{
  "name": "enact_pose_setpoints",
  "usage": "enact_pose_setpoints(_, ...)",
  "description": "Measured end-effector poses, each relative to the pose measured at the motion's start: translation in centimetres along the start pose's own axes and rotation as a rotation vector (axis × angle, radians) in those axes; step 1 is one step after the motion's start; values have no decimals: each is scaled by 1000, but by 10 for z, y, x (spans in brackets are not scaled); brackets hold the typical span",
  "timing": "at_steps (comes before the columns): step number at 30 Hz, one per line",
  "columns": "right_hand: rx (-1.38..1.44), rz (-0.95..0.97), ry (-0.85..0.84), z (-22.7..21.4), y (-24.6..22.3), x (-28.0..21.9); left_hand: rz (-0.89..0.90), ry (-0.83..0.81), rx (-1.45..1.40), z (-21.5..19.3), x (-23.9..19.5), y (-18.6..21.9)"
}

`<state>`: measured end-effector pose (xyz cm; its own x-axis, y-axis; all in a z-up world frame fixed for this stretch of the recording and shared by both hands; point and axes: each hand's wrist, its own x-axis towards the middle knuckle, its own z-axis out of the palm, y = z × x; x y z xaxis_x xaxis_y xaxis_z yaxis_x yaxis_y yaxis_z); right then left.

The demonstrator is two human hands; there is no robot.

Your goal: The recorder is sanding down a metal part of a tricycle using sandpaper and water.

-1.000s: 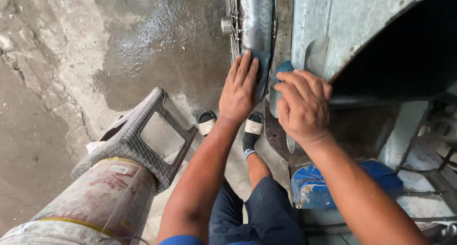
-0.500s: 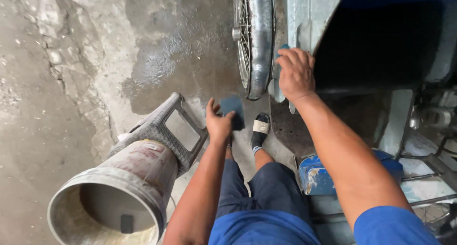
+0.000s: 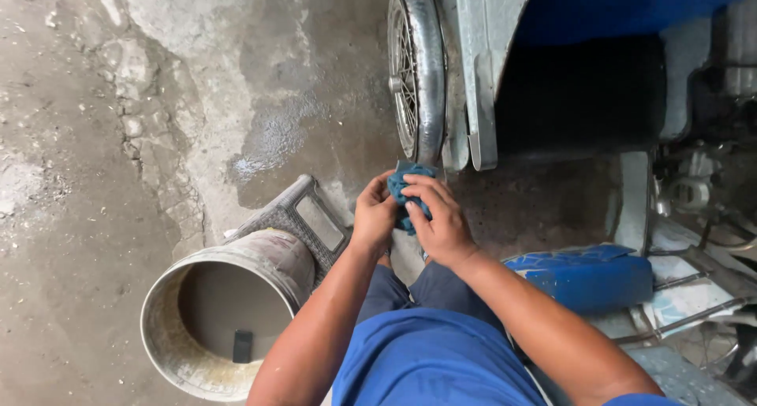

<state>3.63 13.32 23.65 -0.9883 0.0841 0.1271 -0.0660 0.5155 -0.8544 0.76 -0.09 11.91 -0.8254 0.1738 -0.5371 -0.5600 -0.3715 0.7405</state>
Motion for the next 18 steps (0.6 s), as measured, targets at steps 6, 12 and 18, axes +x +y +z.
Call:
enact_pose_setpoints(6,31,-75,-141,14,-28,-28,21,-87,-115,-39,-70,28)
enact_pose_setpoints(12,75,-139,-302,20,-67,-52,140,18,-152,-58,-144,31)
enact_pose_setpoints(18,75,-166,-493,34,-92,-85,234,175,-269,-83,-208,-2)
